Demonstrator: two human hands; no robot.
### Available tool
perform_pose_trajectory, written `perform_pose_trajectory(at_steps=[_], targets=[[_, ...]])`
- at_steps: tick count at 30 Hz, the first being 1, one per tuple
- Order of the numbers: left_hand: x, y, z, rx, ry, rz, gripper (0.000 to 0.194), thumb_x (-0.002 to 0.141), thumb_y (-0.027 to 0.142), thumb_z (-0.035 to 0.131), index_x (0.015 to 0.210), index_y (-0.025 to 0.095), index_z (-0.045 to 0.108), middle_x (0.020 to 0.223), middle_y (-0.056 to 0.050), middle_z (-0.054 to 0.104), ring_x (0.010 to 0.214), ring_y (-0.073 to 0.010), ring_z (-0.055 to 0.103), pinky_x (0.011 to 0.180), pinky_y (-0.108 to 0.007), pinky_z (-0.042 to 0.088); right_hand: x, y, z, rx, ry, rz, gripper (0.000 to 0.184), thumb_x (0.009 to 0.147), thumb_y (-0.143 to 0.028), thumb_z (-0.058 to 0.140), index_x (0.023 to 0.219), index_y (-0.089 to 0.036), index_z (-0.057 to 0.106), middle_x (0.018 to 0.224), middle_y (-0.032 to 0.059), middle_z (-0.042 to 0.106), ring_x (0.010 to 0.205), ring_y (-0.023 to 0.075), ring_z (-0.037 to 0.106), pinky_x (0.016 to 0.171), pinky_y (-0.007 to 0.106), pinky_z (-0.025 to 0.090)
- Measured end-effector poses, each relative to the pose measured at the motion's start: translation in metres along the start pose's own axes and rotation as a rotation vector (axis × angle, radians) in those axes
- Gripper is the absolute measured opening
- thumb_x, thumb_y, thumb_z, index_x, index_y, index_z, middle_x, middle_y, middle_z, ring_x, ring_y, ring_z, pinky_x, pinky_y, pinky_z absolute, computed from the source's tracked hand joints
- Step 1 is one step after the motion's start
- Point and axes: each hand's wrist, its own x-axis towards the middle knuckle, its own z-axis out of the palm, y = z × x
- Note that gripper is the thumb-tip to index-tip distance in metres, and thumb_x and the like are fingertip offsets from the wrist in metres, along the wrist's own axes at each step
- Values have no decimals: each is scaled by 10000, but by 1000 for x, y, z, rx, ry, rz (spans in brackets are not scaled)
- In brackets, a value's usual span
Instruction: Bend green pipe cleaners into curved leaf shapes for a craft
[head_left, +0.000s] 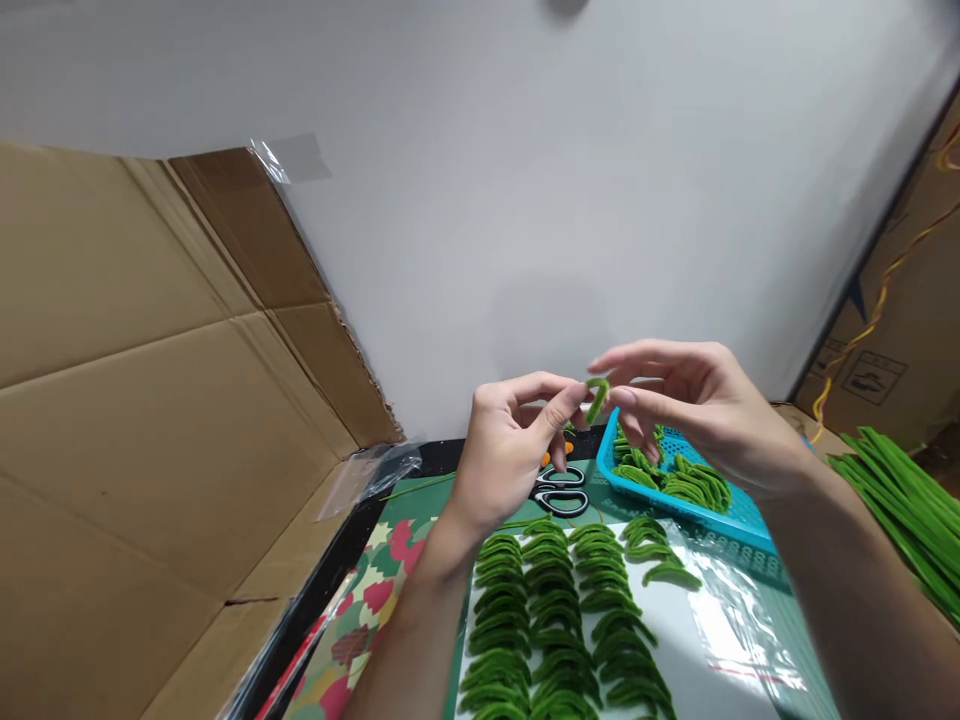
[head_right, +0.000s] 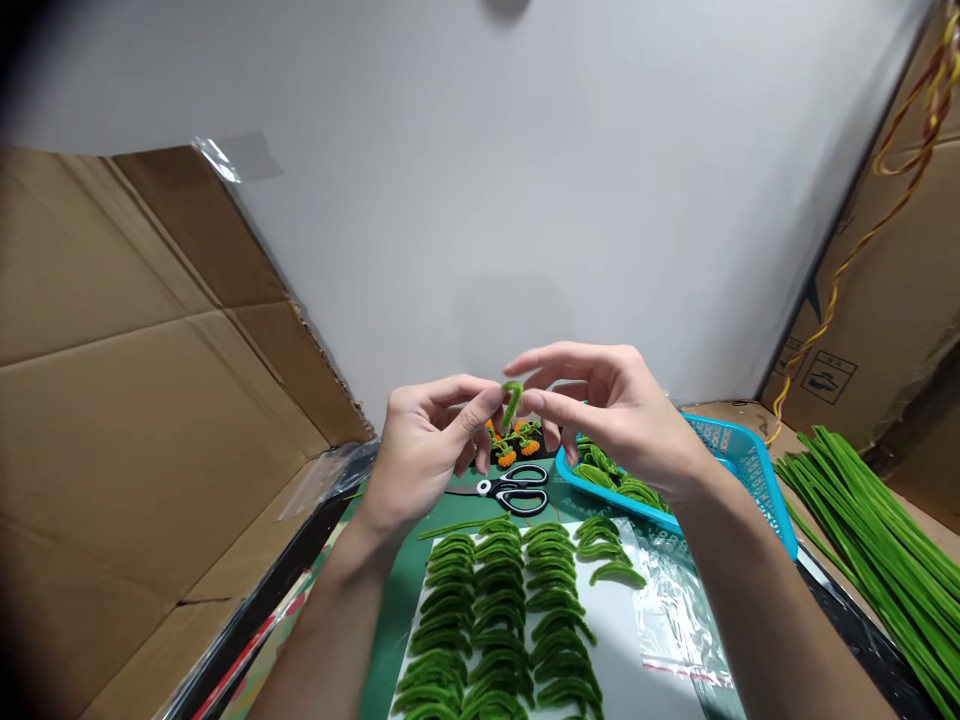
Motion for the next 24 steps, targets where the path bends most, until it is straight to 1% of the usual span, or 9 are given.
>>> perform_pose_trajectory(at_steps=[3,8,12,16,18,20,22,24], targets=[[0,1,0,8,-32,-18,262,930,428,753,946,174,816,695,-20,699,453,-74,571,394,-178,438,-4,-3,-5,-153,-23,-47,226,892,-314,807,1092,-210,796,816,31,757,608,131,668,491,242,562],[0,2,2,-18,-57,-48,253,895,419,793,897,166,801,713,-23,700,453,-64,569,383,-166,425,-8,-9,-9,-399,-2,-165,122,906,-280,781,990,-197,813,813,34,770,682,145,714,546,234,578],[1,1,3,-70,-52,-71,325,962,476,698,963,169,804,794,-56,730,450,-70,597,352,-170,395,-8,-10,-9,-503,31,-229,89,917,-275,758,924,-212,820,813,19,780,682,137,713,579,241,592],[1,0,1,-103,-55,-80,430,1012,537,586,1069,156,778,911,-103,755,446,-77,608,331,-183,377,-7,-7,-5,-549,144,-317,63,883,-285,790,872,-228,816,774,1,775,668,143,703,588,267,600],[1,1,1,-102,-50,-65,398,998,524,618,1122,172,756,928,-95,755,459,-82,617,334,-182,386,-7,-6,-4,-549,188,-348,43,879,-268,790,864,-232,809,773,-1,770,671,145,697,589,278,598],[0,2,1,-86,-36,-39,346,945,470,718,1172,211,734,940,-68,756,477,-81,620,344,-176,403,-7,-5,-3,-538,218,-379,24,882,-243,782,875,-235,804,787,0,766,686,145,691,591,284,594],[-1,3,2,-65,-16,-7,358,890,408,795,1198,242,721,956,-46,753,497,-77,621,361,-173,423,-8,-4,-2,-534,235,-399,31,885,-226,776,901,-237,800,817,6,765,710,148,688,600,292,595],[-2,3,3,-51,5,26,354,873,374,815,1191,246,727,963,-38,747,512,-76,622,377,-176,441,-7,-3,-2,-537,229,-406,49,892,-215,765,925,-237,795,832,8,762,715,148,680,601,299,593]])
